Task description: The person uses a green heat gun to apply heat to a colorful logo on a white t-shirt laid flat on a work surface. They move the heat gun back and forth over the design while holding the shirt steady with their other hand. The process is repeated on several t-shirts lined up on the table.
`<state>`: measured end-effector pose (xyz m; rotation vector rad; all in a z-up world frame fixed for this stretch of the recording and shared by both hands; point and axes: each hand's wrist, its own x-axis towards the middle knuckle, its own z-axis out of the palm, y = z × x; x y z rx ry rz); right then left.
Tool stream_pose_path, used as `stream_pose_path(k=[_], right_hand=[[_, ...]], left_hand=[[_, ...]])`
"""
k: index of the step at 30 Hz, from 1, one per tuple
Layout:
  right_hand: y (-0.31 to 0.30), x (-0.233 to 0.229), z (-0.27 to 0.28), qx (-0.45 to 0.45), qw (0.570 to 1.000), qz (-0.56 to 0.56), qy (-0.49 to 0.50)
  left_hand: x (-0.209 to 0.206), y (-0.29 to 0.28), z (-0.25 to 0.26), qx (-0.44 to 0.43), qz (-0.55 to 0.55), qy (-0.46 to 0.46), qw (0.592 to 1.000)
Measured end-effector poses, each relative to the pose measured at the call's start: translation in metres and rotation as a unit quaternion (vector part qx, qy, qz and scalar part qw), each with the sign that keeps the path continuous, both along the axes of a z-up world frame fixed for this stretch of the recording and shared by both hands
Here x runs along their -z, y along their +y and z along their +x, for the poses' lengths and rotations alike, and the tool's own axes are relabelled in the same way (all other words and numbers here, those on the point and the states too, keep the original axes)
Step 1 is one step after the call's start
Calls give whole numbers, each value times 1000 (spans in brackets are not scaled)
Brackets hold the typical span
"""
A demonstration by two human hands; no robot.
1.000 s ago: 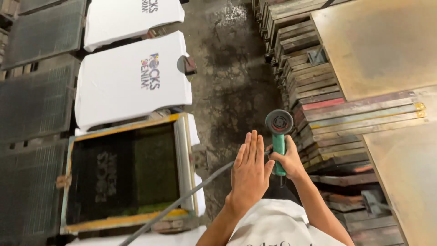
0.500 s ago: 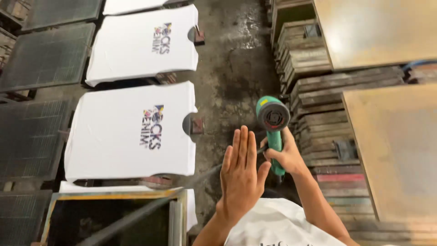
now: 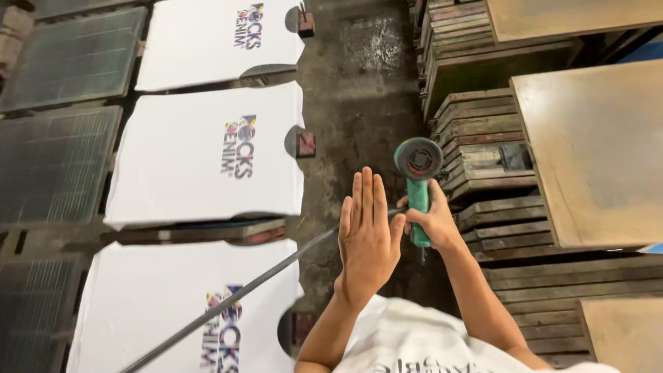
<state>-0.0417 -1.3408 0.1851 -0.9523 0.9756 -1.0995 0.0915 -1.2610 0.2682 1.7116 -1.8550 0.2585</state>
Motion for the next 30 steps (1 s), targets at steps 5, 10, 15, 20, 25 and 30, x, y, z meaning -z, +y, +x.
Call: stream_pose_path(k=[5,10,15,20,25,30], right_hand=[[-136,-2,50,16,999,52,-5],[-266,19,70,58,994,90,13],[-410,26,104,64,992,110,14],[-561,18,132,48,993,108,2],[-720,7,152,-6,987,161,14],[-869,15,178,41,993,115,-2]], left_hand=[[-2,-144,54,12,14,12,1000],[19,-284,79,16,19,0,1000],[23,-431,104,2,14,-41,999],[13,-580,131,-8,32,-38,999],[1,-733,156,-30,103,-55,993],[14,-889,180,24,61,49,997]])
